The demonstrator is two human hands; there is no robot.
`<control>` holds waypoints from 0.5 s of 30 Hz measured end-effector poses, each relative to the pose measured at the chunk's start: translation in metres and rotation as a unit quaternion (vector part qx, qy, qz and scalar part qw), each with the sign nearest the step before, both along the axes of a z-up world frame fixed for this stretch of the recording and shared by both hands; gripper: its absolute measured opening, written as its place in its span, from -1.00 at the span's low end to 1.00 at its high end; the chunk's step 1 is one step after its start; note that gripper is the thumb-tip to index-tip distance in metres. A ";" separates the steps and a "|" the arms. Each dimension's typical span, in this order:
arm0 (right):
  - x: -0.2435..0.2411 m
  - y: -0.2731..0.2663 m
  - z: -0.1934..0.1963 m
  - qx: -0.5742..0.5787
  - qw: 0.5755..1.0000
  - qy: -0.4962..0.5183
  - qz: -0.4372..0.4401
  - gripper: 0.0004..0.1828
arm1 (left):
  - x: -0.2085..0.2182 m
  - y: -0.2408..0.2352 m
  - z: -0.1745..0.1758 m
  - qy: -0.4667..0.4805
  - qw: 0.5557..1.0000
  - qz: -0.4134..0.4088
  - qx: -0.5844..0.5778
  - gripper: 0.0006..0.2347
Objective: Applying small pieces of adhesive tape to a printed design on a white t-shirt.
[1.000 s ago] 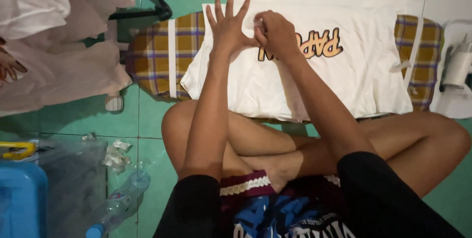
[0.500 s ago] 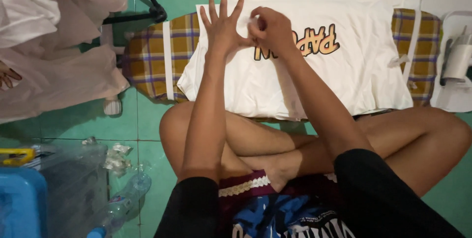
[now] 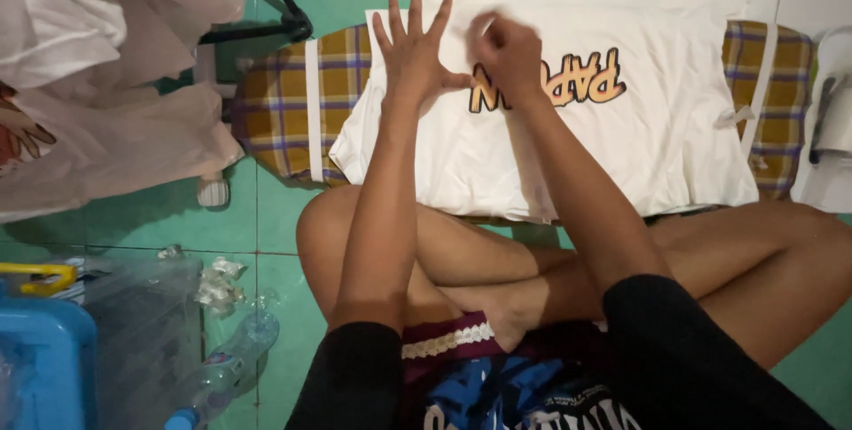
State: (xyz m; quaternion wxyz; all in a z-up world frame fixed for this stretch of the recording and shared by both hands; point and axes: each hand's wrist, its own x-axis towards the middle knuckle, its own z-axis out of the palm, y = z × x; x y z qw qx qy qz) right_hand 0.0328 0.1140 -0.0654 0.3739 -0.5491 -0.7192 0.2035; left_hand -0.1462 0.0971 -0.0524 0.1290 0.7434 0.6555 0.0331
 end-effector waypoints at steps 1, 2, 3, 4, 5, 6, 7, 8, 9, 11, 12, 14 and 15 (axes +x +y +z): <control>0.000 0.000 0.007 0.002 1.000 0.001 0.002 -0.50 | -0.001 0.002 0.005 0.001 1.000 0.002 0.002 0.16; 0.002 -0.006 0.012 0.035 0.996 -0.052 0.065 -0.82 | 0.001 -0.001 0.009 -0.012 1.000 0.005 -0.007 0.10; 0.004 -0.012 0.017 0.067 0.984 -0.105 0.127 -0.86 | 0.002 -0.003 0.012 -0.025 0.999 0.008 -0.017 0.05; 0.005 -0.012 0.019 0.067 0.984 -0.105 0.129 -0.86 | 0.002 -0.005 0.017 -0.026 0.999 0.010 -0.017 0.05; 0.005 -0.013 0.020 0.071 0.981 -0.111 0.140 -0.82 | 0.002 -0.007 0.022 -0.034 0.999 0.012 -0.022 0.02; 0.006 -0.015 0.022 0.074 0.979 -0.118 0.148 -0.78 | 0.003 -0.009 0.027 -0.043 0.999 0.011 -0.028 -0.01; 0.005 -0.013 0.023 0.074 0.979 -0.118 0.148 -0.78 | 0.004 -0.006 0.027 -0.044 0.999 0.011 -0.028 -0.01; 0.003 -0.013 0.023 0.048 0.984 -0.108 0.132 -0.74 | 0.003 -0.006 0.026 -0.034 0.999 0.011 -0.037 0.02; 0.002 -0.013 0.023 0.022 0.988 -0.098 0.116 -0.69 | 0.003 -0.005 0.026 -0.024 0.999 0.011 -0.046 0.05; -0.001 -0.016 0.023 0.017 0.990 -0.092 0.102 -0.85 | 0.003 -0.007 0.026 -0.022 0.999 0.013 -0.045 0.05; -0.001 -0.016 0.025 0.015 0.992 -0.088 0.087 -0.87 | 0.004 -0.005 0.027 -0.021 0.999 0.014 -0.040 0.05; 0.001 -0.015 0.022 0.013 0.991 -0.093 0.092 -0.86 | 0.004 -0.004 0.022 -0.017 0.999 0.013 -0.038 0.05; 0.002 -0.015 0.021 0.010 0.990 -0.097 0.099 -0.80 | 0.004 -0.003 0.019 -0.014 0.999 0.013 -0.036 0.05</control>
